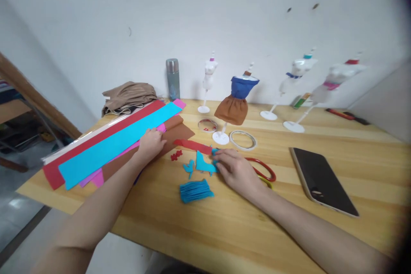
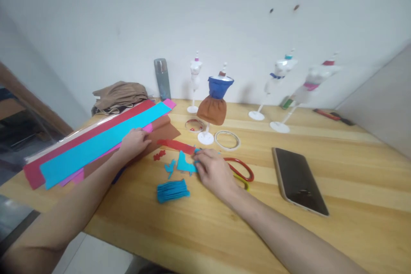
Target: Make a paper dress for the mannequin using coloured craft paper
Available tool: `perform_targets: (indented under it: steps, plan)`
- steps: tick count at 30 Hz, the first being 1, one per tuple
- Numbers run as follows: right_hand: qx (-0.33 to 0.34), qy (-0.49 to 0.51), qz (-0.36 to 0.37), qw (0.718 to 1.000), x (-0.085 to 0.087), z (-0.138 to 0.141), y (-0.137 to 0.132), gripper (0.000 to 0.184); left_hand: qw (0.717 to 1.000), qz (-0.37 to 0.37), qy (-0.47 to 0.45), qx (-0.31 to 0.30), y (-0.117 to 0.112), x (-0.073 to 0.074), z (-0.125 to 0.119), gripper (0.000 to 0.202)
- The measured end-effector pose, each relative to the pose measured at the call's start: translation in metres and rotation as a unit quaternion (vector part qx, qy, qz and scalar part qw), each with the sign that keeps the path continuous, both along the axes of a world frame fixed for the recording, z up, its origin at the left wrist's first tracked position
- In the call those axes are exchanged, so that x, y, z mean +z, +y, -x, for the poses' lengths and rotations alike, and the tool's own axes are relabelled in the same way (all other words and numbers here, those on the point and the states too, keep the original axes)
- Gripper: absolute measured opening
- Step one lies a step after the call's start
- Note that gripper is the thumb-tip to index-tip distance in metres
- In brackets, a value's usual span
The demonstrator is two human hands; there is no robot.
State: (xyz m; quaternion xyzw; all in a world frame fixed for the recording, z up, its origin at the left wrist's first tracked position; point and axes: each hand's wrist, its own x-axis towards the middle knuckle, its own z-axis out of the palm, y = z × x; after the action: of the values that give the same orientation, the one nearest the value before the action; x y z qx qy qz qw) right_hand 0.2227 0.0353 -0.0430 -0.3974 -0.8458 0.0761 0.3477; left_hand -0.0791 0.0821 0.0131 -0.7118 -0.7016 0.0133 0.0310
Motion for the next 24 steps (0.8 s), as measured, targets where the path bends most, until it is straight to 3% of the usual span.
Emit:
perform_targets:
  steps: [5,9,16,24]
  plan:
    - [-0.139,0.027,0.101,0.985,0.008,-0.022,0.04,0.015,1.0,0.008,0.008,-0.01,0.002,0.001,0.002,0.036]
    - [-0.219,0.051,0.161,0.961,0.008,-0.023,0.071,0.031,1.0,0.009,0.006,-0.005,0.002,-0.001,0.003,0.036]
    - [-0.243,0.025,0.188,0.951,0.008,-0.006,0.111,0.02,1.0,0.004,0.009,0.0,0.001,-0.003,0.001,0.033]
    - [-0.257,-0.044,0.196,0.945,0.019,0.01,0.132,0.025,1.0,0.008,0.004,0.003,-0.003,0.003,-0.002,0.032]
